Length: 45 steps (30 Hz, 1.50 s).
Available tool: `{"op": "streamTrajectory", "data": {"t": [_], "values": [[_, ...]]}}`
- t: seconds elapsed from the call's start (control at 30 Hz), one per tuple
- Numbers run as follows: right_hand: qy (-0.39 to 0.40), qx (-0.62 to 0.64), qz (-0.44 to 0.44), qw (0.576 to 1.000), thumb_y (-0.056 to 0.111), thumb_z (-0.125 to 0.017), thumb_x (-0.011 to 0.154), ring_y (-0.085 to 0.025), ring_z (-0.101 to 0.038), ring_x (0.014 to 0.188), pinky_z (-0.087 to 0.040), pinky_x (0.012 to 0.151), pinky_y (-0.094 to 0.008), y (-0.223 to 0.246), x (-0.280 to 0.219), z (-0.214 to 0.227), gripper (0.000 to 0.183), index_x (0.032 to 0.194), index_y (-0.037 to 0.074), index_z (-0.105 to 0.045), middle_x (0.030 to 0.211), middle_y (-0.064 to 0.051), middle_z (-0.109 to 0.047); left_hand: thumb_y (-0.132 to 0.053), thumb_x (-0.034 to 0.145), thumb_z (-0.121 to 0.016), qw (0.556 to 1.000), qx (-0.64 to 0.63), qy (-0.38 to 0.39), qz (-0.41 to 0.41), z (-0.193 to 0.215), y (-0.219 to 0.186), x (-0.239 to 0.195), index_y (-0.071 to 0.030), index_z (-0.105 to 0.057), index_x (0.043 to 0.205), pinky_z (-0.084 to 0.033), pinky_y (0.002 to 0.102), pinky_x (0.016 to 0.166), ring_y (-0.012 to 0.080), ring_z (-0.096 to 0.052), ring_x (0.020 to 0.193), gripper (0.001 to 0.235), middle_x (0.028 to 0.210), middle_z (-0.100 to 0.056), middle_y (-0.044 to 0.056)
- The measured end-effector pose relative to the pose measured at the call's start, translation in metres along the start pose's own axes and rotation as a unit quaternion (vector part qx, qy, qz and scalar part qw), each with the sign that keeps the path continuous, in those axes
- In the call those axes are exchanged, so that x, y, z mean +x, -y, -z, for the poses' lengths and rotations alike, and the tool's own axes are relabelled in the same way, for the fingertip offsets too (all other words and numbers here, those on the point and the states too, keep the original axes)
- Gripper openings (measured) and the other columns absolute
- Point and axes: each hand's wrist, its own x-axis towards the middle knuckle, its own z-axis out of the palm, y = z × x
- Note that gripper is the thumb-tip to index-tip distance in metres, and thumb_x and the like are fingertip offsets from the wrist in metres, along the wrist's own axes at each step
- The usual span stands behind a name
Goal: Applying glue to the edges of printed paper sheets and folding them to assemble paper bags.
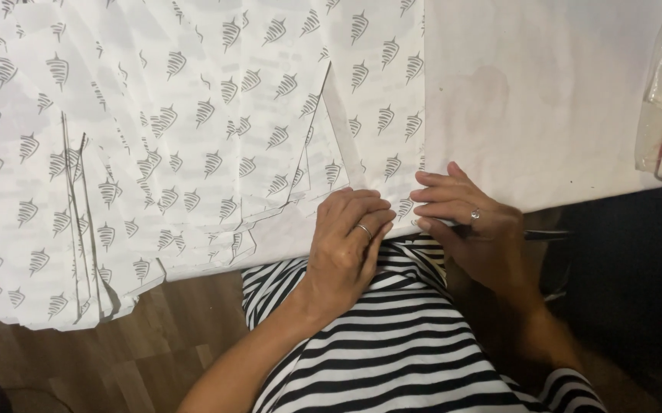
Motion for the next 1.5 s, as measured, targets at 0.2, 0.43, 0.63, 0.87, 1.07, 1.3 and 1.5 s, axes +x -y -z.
{"op": "streamTrajectory", "data": {"t": [0.2,0.43,0.63,0.87,1.07,1.3,1.5], "values": [[-0.002,-0.028,0.037,0.999,-0.004,-0.052,0.102,-0.040,-0.065,0.128,-0.041,0.125,-0.063,0.015,0.005,0.002,0.022,0.115,0.002,-0.068,0.127,-0.021,-0.067,0.007,0.099,-0.059,0.999,0.013,0.006,-0.046,0.003,-0.001,0.003,0.010,-0.062,0.110,-0.049,0.052,0.097,0.0376,-0.061,0.107,0.012,0.109,-0.064,0.021],[-0.043,-0.123,0.067,0.989,0.007,-0.072,0.093,-0.037,-0.064,0.127,-0.032,0.118,-0.061,-0.008,-0.003,-0.006,0.022,0.115,0.003,-0.075,0.127,-0.014,-0.073,-0.012,0.100,-0.055,0.986,0.133,-0.060,-0.083,0.002,0.024,-0.012,-0.002,-0.072,0.121,-0.048,0.058,0.102,0.0474,-0.062,0.119,0.028,0.124,-0.068,0.021],[-0.077,-0.195,0.012,0.978,-0.013,-0.069,0.094,-0.039,-0.066,0.126,-0.040,0.123,-0.060,-0.037,-0.012,0.066,0.025,0.117,-0.005,-0.073,0.127,-0.023,-0.070,0.022,0.098,-0.058,0.961,0.277,0.024,0.005,-0.005,0.024,-0.013,-0.005,-0.038,0.156,-0.027,0.066,0.129,0.0446,-0.022,0.157,0.067,0.166,-0.023,0.022],[-0.095,-0.161,-0.046,0.981,-0.017,-0.058,0.099,-0.043,-0.061,0.135,-0.037,0.130,-0.059,-0.064,-0.018,0.109,0.030,0.125,-0.005,-0.069,0.133,-0.025,-0.066,0.033,0.072,-0.044,0.973,0.179,0.113,-0.087,-0.036,0.013,0.012,-0.003,-0.031,0.158,-0.037,0.062,0.127,0.0470,-0.025,0.155,0.094,0.165,-0.026,0.021],[-0.140,-0.251,0.014,0.958,-0.025,-0.048,0.086,-0.053,-0.061,0.134,-0.038,0.126,-0.065,-0.079,-0.015,0.098,0.043,0.119,-0.015,-0.072,0.131,-0.033,-0.068,0.010,0.095,-0.070,0.990,0.114,-0.015,-0.080,-0.023,0.016,0.019,0.008,-0.056,0.133,-0.049,0.058,0.118,0.0472,-0.053,0.134,0.040,0.138,-0.058,0.028],[0.002,-0.124,0.131,0.984,-0.022,-0.067,0.091,-0.049,-0.055,0.135,-0.038,0.124,-0.065,-0.013,0.015,0.024,0.032,0.121,-0.012,-0.064,0.138,-0.031,-0.058,-0.001,0.107,-0.067,0.974,0.225,0.000,-0.004,-0.026,0.031,0.003,-0.003,-0.040,0.154,-0.031,0.062,0.132,0.0399,-0.028,0.156,0.053,0.165,-0.030,0.015],[0.059,-0.117,0.121,0.984,-0.004,-0.073,0.092,-0.043,-0.060,0.131,-0.039,0.121,-0.064,-0.012,0.009,0.021,0.026,0.117,-0.009,-0.067,0.131,-0.024,-0.066,-0.004,0.104,-0.066,0.985,0.151,0.028,-0.073,-0.017,0.008,0.022,0.009,-0.058,0.131,-0.039,0.059,0.120,0.0463,-0.052,0.138,0.031,0.143,-0.055,0.027]]}}
